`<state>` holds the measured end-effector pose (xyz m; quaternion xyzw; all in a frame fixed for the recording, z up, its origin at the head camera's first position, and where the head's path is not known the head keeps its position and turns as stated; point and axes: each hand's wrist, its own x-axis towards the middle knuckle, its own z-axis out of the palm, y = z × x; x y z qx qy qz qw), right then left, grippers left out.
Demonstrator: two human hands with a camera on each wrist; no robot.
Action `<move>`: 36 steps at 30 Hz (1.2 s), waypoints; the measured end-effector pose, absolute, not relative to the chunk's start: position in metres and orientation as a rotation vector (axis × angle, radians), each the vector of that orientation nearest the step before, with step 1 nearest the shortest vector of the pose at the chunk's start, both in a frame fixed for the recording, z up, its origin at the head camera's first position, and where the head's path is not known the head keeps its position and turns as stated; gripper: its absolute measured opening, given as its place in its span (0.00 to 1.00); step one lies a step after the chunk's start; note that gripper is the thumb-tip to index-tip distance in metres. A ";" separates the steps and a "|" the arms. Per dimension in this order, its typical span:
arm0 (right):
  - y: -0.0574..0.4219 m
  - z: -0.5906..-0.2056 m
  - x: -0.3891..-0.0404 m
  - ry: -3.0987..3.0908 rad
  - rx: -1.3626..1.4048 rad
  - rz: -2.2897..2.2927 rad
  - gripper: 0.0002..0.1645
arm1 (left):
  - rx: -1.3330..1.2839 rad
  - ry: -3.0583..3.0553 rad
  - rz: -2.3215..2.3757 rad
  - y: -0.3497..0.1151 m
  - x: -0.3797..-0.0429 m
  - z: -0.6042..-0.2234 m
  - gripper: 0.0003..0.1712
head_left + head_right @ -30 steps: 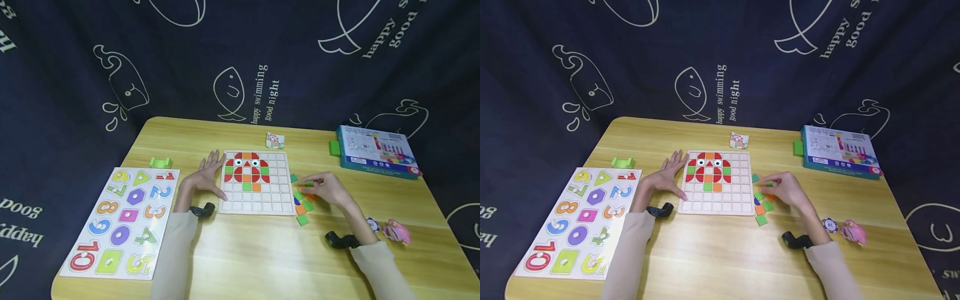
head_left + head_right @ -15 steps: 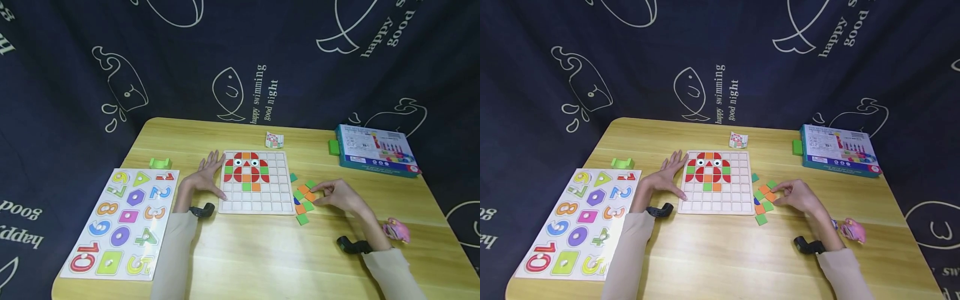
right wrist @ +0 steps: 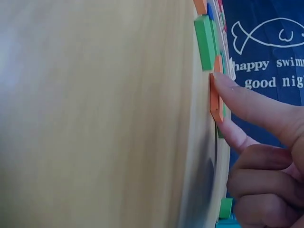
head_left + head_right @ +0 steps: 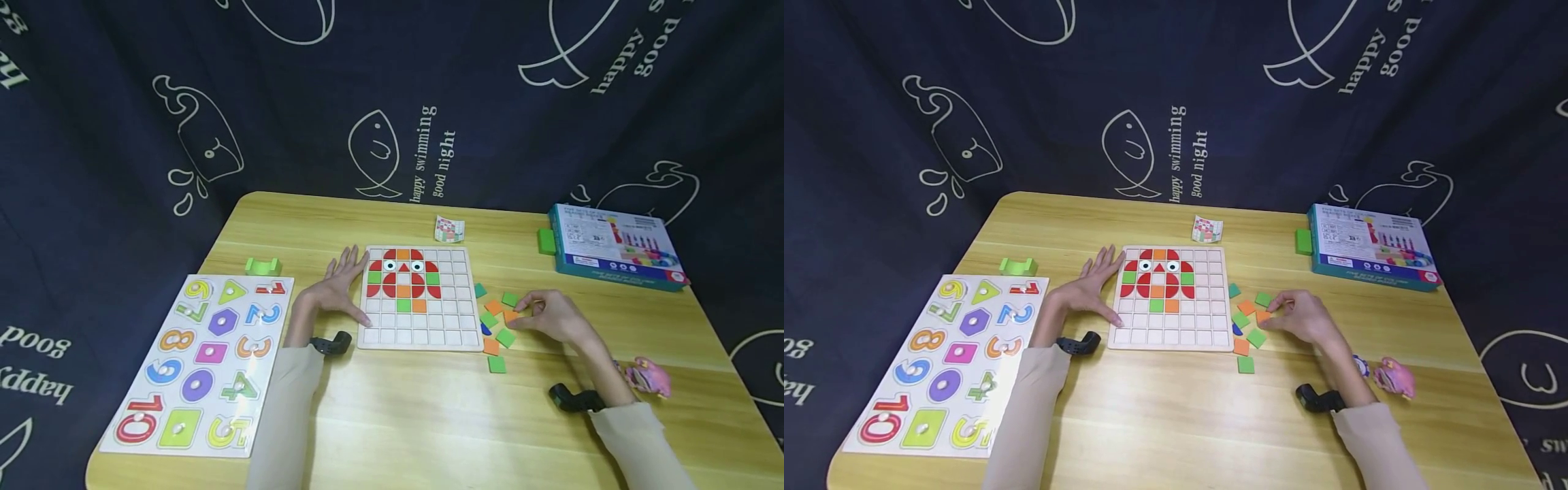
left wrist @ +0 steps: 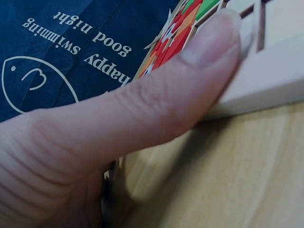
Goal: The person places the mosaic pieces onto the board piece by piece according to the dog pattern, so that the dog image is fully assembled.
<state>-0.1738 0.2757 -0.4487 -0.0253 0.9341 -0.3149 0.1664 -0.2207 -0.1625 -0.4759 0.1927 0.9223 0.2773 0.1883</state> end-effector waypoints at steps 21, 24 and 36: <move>0.226 -0.439 -0.182 2.643 -0.157 -1.052 0.19 | 0.509 2.592 0.806 -0.166 -0.221 -0.478 0.86; 0.198 -0.441 -0.185 2.620 -0.204 -1.088 0.17 | 0.511 2.593 0.802 -0.166 -0.221 -0.479 0.86; 0.151 -0.447 -0.193 2.623 -0.226 -1.072 0.17 | 0.518 2.589 0.816 -0.161 -0.220 -0.475 0.86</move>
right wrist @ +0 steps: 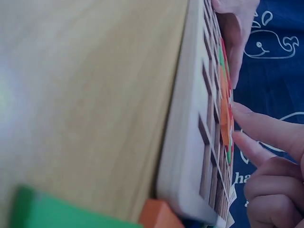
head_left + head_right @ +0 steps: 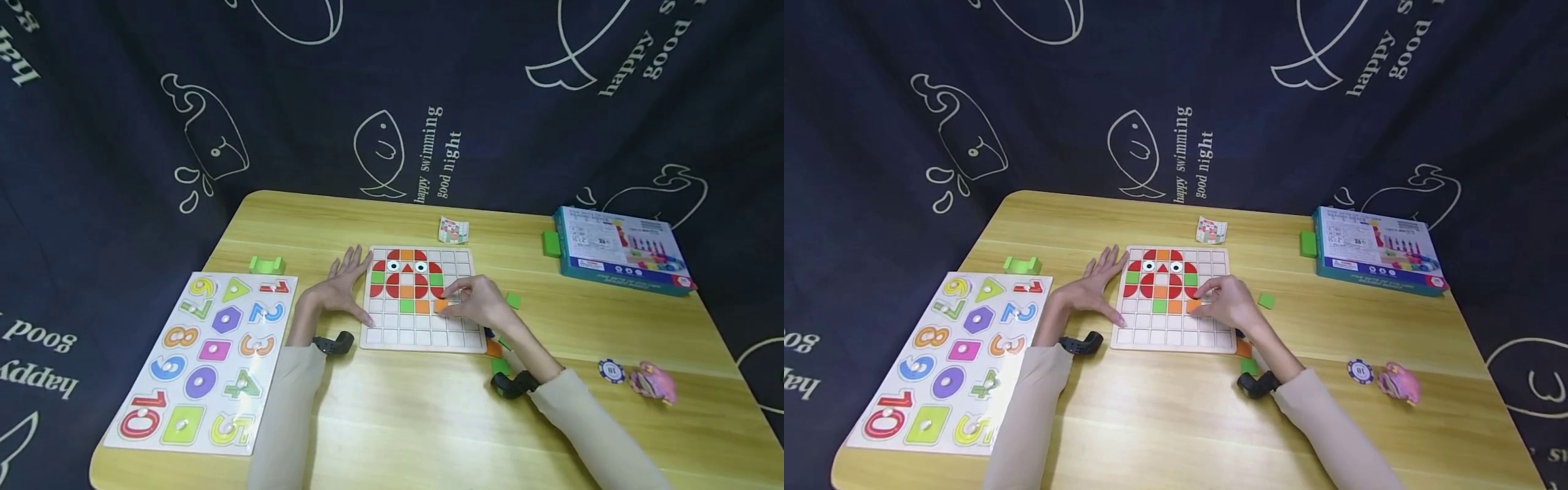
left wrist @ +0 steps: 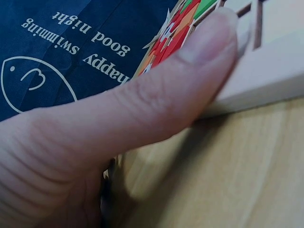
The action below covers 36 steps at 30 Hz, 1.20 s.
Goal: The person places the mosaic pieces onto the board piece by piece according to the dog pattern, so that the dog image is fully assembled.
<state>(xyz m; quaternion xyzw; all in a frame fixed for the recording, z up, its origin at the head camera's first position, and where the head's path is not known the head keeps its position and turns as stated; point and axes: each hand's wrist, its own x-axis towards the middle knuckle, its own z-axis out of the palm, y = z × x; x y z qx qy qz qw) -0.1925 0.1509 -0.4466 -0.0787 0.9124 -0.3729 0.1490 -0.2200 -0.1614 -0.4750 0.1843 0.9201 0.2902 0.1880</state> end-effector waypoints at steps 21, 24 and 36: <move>0.172 -0.439 -0.202 2.444 -0.303 -1.188 0.20 | 0.521 2.587 0.815 -0.163 -0.220 -0.476 0.86; 0.195 -0.433 -0.196 2.532 -0.270 -1.124 0.18 | 0.522 2.581 0.811 -0.162 -0.220 -0.476 0.86; 0.250 -0.443 -0.186 2.621 -0.104 -0.991 0.24 | 0.531 2.593 0.798 -0.162 -0.221 -0.477 0.86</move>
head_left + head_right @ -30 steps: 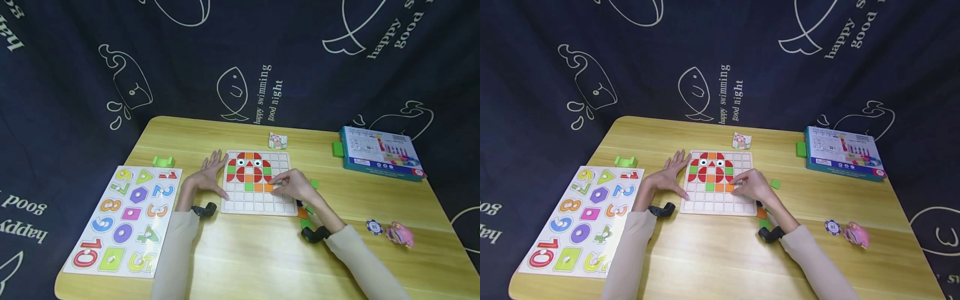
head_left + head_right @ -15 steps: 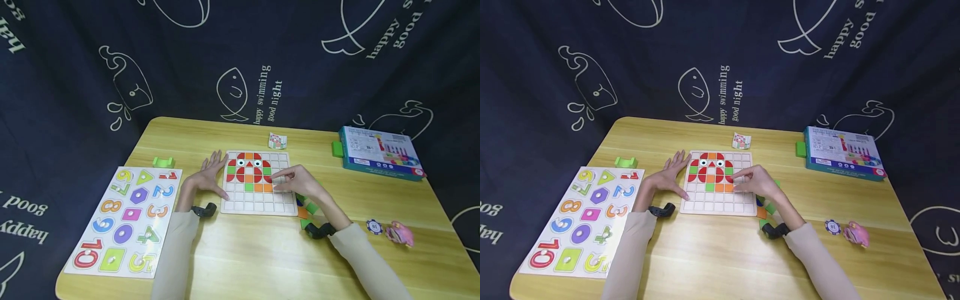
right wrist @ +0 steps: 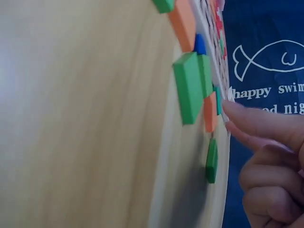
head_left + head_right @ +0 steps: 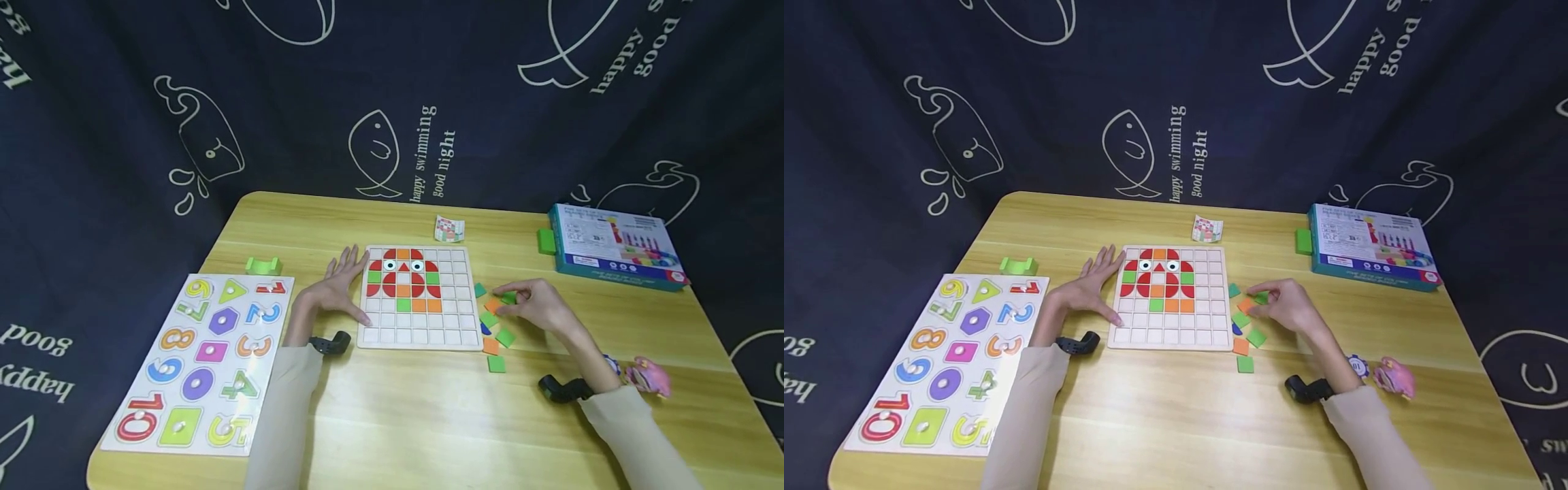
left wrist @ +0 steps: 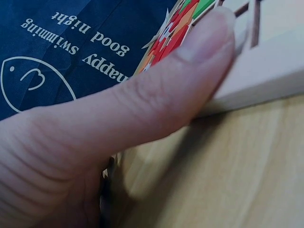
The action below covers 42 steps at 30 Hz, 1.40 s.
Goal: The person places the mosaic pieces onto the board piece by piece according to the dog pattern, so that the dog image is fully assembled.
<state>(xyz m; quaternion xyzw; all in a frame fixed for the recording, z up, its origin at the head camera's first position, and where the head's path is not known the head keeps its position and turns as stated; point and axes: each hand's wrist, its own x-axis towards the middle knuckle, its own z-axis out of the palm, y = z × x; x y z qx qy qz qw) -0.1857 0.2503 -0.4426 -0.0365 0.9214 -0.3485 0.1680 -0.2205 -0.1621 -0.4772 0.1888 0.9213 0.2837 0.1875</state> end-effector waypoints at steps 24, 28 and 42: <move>0.247 -0.451 -0.191 2.569 -0.249 -0.944 0.19 | 0.518 2.588 0.820 -0.165 -0.221 -0.477 0.85; 0.235 -0.444 -0.190 2.623 -0.248 -0.972 0.19 | 0.518 2.589 0.817 -0.165 -0.222 -0.478 0.85; 0.103 -0.446 -0.166 2.535 -0.274 -1.178 0.16 | 0.534 2.593 0.827 -0.162 -0.219 -0.476 0.84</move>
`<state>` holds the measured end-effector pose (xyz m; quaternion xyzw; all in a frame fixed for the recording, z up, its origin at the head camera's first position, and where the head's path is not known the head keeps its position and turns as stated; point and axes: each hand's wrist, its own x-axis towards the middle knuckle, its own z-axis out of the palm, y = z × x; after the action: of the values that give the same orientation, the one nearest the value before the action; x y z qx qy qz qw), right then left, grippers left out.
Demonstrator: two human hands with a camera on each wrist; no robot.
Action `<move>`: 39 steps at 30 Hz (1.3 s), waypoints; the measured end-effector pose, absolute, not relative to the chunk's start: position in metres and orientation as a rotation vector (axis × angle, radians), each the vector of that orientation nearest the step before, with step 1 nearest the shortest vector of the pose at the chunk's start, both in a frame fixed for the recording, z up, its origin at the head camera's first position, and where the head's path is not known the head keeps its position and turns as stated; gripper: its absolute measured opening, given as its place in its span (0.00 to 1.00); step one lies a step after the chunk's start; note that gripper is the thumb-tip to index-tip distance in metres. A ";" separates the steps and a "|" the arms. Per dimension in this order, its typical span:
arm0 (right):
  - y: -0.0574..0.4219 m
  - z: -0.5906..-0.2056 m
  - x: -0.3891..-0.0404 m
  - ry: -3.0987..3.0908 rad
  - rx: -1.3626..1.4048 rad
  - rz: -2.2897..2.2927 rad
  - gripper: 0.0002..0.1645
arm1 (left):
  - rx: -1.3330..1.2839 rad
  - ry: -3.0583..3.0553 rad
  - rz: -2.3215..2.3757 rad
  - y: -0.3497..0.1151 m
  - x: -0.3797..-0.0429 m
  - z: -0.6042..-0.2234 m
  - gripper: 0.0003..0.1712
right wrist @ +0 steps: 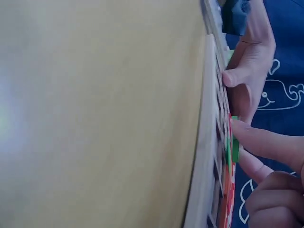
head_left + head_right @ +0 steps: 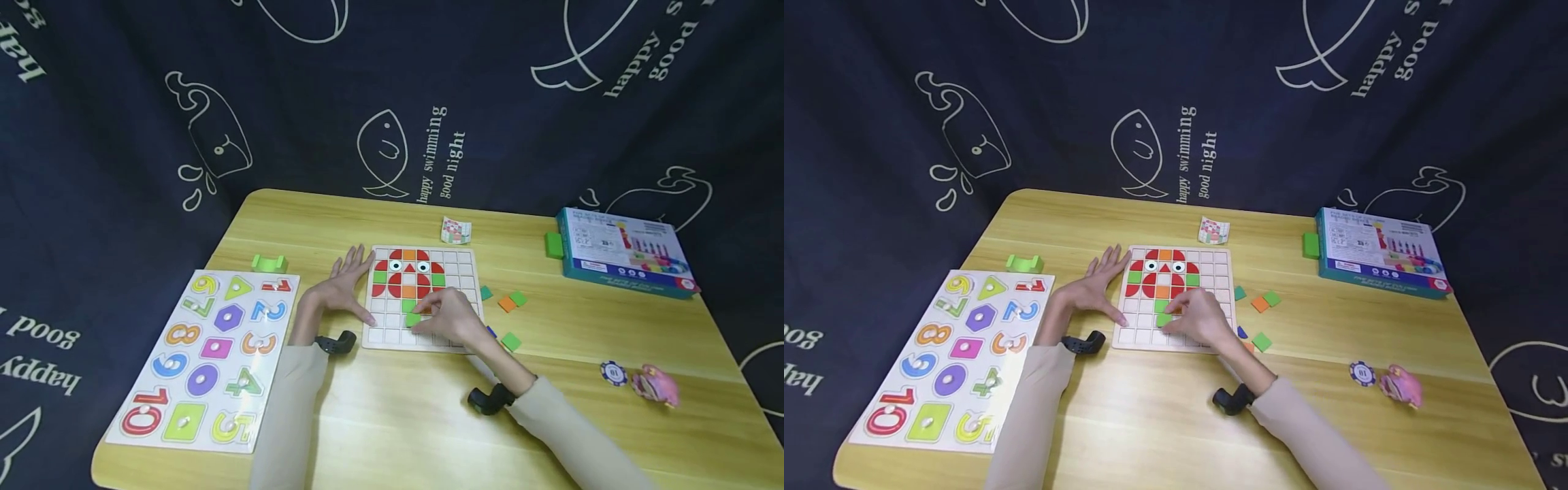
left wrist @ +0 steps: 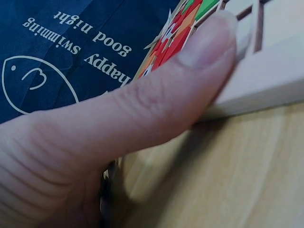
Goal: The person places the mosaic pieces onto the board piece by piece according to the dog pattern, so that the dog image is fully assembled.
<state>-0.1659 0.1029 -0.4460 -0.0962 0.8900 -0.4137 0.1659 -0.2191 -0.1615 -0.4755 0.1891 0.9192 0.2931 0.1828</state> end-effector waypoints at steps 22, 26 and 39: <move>0.101 -0.454 -0.182 2.426 -0.358 -1.166 0.14 | 0.515 2.584 0.819 -0.161 -0.221 -0.476 0.84; 0.102 -0.457 -0.187 2.367 -0.360 -1.202 0.14 | 0.507 2.581 0.821 -0.162 -0.221 -0.474 0.84; 0.159 -0.436 -0.187 2.460 -0.382 -1.174 0.19 | 0.500 2.581 0.821 -0.162 -0.222 -0.476 0.85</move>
<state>-0.1868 0.1588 -0.4358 -0.1363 0.8768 -0.4185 0.1936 -0.2217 -0.1618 -0.4762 0.1783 0.9196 0.2924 0.1924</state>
